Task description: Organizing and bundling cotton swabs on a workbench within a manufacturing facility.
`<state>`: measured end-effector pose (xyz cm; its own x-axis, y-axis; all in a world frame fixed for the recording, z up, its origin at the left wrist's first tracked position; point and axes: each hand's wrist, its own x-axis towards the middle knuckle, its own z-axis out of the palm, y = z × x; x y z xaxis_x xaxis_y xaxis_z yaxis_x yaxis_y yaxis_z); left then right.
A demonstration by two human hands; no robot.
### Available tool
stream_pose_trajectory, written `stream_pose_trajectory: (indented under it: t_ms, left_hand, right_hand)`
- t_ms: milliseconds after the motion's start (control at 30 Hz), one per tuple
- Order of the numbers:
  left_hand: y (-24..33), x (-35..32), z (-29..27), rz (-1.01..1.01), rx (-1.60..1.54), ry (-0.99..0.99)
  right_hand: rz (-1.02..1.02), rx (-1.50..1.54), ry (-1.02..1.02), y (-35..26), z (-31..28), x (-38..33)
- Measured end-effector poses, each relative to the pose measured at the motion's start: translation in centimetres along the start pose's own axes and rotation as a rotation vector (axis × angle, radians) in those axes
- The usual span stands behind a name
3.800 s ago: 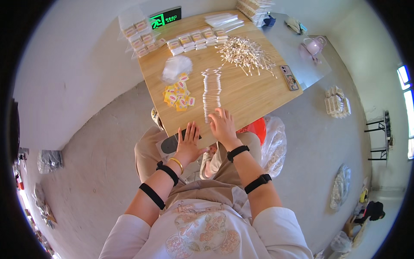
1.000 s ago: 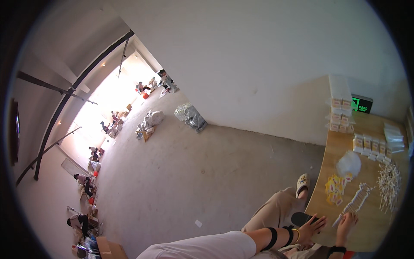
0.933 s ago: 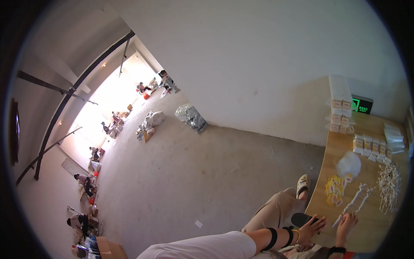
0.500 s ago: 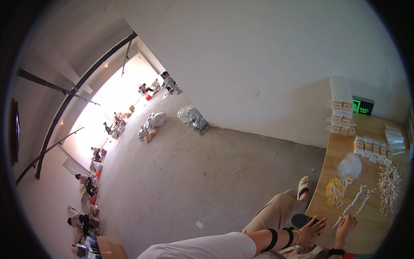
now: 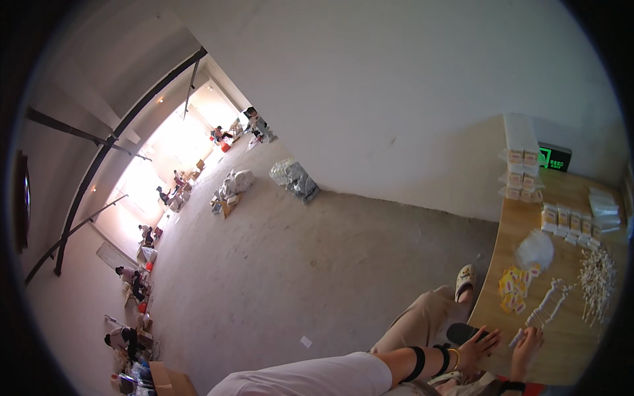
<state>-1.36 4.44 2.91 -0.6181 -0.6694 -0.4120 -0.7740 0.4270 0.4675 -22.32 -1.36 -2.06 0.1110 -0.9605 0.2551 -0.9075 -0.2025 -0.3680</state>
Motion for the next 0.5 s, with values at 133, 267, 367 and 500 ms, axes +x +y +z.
stream_pose_trajectory:
  t_ms: [133, 267, 367, 500]
  left_hand:
    - [1.9, 1.4, 2.8, 0.026, 0.019, -0.031]
    - [-5.3, 1.3, 6.1, -0.009, 0.912, 0.6]
    - [-2.7, -0.6, 1.0, 0.016, 0.293, 0.189]
    - [-0.8, 0.0, -0.8, -0.005, 0.257, 0.12]
  right_hand:
    - [-0.012, -0.018, 0.08, 1.9, -1.5, -3.0]
    - [-0.055, 0.059, 0.06, -3.8, -2.7, 2.4]
    - [0.02, 0.126, 0.102, -2.1, -2.7, 0.7]
    - [0.184, 0.16, 0.154, -0.3, -4.2, -2.8]
